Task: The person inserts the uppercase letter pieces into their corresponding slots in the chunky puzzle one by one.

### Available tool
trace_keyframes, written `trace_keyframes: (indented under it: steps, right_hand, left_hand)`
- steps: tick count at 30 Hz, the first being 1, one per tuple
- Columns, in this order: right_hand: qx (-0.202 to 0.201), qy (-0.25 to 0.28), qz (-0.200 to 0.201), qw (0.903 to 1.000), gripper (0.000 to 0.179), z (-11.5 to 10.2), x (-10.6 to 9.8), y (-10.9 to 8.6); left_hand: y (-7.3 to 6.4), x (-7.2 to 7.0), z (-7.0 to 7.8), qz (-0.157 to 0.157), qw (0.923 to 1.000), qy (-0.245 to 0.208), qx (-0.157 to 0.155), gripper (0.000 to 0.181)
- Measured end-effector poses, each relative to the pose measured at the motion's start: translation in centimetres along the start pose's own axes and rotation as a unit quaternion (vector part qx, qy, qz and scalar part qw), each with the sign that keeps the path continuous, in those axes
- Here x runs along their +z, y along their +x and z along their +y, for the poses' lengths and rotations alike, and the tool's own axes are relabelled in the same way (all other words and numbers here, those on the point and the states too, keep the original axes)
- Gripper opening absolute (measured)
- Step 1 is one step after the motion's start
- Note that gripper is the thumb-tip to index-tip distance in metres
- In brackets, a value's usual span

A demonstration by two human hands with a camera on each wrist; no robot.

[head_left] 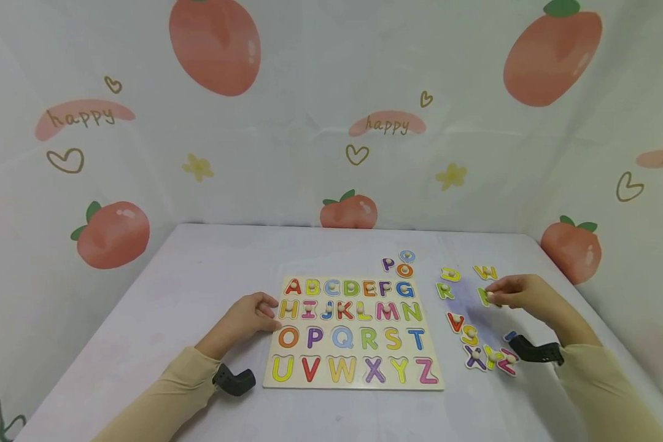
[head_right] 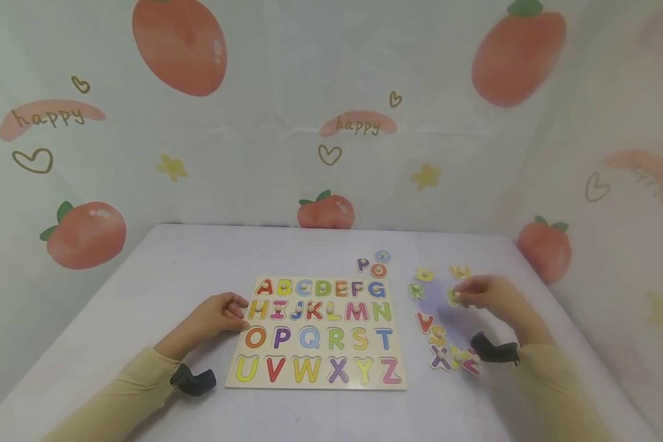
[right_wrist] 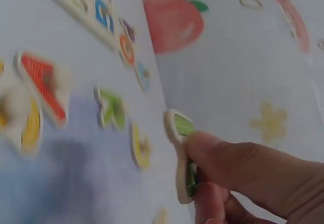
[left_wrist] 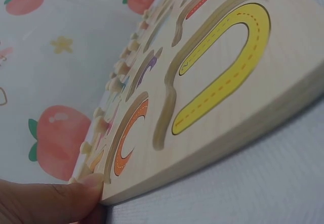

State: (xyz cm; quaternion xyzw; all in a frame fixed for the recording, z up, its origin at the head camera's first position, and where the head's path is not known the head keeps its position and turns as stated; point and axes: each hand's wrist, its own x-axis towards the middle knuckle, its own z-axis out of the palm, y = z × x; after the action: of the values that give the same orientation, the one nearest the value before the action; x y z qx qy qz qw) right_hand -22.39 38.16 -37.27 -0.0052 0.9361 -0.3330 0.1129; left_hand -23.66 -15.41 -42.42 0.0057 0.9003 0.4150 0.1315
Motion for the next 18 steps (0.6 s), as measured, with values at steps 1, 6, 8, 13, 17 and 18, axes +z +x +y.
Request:
trace_keyframes:
  steps: [1,6,8,13,17,18]
  right_hand:
    - [-0.013,0.005,0.003,0.9999,0.042,-0.7,0.4,0.4]
    - [-0.038,0.031,0.010,0.9987,0.037,-3.9,2.9,2.0]
    - [-0.043,0.046,0.008,0.9980,0.035,-5.0,4.0,2.5]
    - [-0.059,0.073,-0.002,0.9956,0.027,-6.7,6.7,3.4]
    - [-0.053,0.081,-0.014,0.9953,0.024,-7.4,8.5,3.5]
    - [-0.052,0.082,-0.017,0.9952,0.023,-7.5,8.8,3.5]
  left_hand:
    - [0.0,0.0,0.0,0.000,1.0000,-0.001,0.000,0.046]
    - [0.0,0.0,-0.1,0.001,1.0000,-0.006,0.001,0.045]
    - [0.0,0.0,-0.1,0.000,1.0000,-0.009,0.000,0.045]
    - [-0.1,-0.1,0.0,-0.002,0.9999,-0.011,-0.004,0.046]
    - [-0.1,-0.1,0.0,-0.003,0.9999,-0.008,-0.006,0.046]
    - [-0.1,-0.1,0.0,-0.002,1.0000,-0.008,-0.005,0.046]
